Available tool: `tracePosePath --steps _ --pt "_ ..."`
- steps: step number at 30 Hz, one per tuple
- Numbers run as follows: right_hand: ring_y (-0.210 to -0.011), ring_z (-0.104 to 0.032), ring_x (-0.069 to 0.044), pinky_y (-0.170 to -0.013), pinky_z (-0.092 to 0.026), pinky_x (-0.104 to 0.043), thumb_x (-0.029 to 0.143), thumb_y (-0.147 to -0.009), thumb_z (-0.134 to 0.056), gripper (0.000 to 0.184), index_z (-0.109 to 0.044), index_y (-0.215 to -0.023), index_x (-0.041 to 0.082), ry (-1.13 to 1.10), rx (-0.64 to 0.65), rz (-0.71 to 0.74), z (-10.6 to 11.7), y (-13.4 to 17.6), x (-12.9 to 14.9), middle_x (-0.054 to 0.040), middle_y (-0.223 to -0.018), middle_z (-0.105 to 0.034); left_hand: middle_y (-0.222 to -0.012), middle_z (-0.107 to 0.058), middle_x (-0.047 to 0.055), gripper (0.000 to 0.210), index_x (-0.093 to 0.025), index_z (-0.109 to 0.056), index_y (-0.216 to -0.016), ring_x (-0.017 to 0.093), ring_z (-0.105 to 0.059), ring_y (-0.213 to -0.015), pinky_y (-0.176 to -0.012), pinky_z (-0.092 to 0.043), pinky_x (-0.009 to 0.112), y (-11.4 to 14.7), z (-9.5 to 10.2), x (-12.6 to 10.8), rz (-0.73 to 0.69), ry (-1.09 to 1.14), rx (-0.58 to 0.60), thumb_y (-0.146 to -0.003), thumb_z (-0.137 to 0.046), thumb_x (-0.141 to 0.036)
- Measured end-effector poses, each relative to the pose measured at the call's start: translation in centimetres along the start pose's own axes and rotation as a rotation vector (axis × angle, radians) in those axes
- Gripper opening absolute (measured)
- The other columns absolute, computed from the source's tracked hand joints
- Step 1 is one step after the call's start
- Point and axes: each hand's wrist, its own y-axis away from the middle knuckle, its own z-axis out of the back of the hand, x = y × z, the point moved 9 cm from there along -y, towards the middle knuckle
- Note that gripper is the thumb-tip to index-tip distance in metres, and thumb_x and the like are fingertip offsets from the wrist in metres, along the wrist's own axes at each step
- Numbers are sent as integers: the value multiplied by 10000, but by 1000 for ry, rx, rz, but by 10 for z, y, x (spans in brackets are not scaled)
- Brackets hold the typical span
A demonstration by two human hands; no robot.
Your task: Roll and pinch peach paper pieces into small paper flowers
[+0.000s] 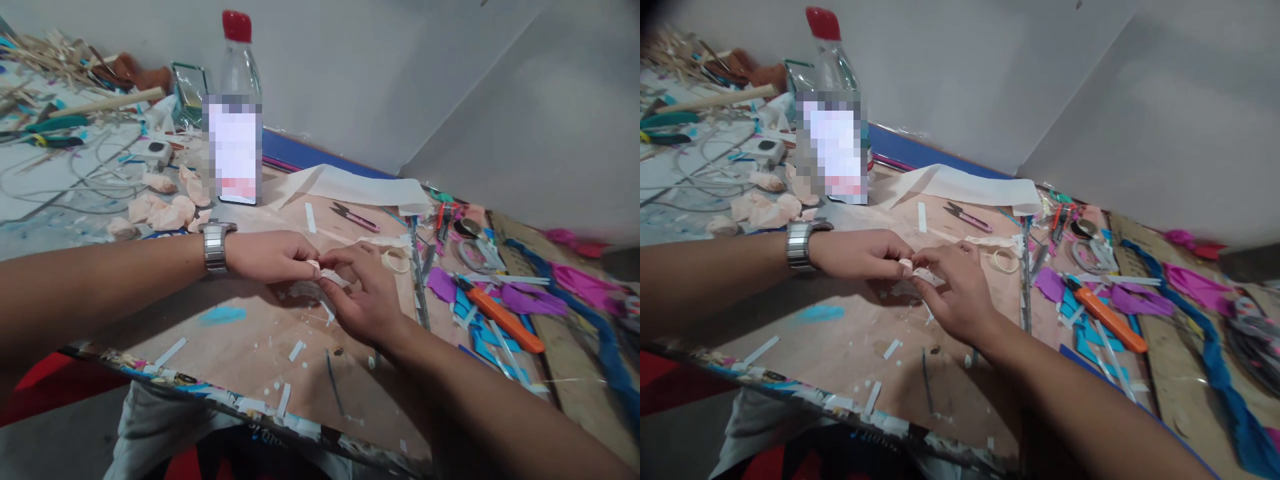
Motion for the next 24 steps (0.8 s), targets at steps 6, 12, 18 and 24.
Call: tracePosePath --steps 6,12,18,24 --pt "-988 -686 -85 -996 -363 -329 242 -965 -680 292 -640 -1252 271 -5 104 39 -10 3 -1 37 -1086 -751 -739 -626 18 455 -133 -637 -873 97 -533 -632 -607 -398 217 -1 -4 -3 -13 2 55 -1002 -508 -550" --pt "-967 -665 -94 -1010 -350 -336 158 -946 -616 341 -640 -1265 276 17 148 95 -14 5 3 30 -1044 -737 -731 -589 11 567 -125 -672 -881 92 -483 -651 -611 -384 205 -1 -6 -5 -25 -54 53 -960 -552 -674" --pt "-932 -677 -99 -985 -361 -340 243 -940 -688 199 -637 -1132 241 -34 68 5 -8 4 -3 28 -1029 -745 -806 -636 29 605 -130 -695 -985 99 -536 -689 -628 -402 203 -1 -2 -3 -27 -24 5 -950 -552 -718" --pt "-929 -671 -95 -933 -369 -322 270 -952 -706 200 -637 -1139 248 -22 15 -10 -2 1 -4 39 -1016 -739 -695 -584 10 528 -124 -639 -874 77 -508 -606 -552 -384 175 -1 5 -9 -44 20 -71 -978 -556 -635"
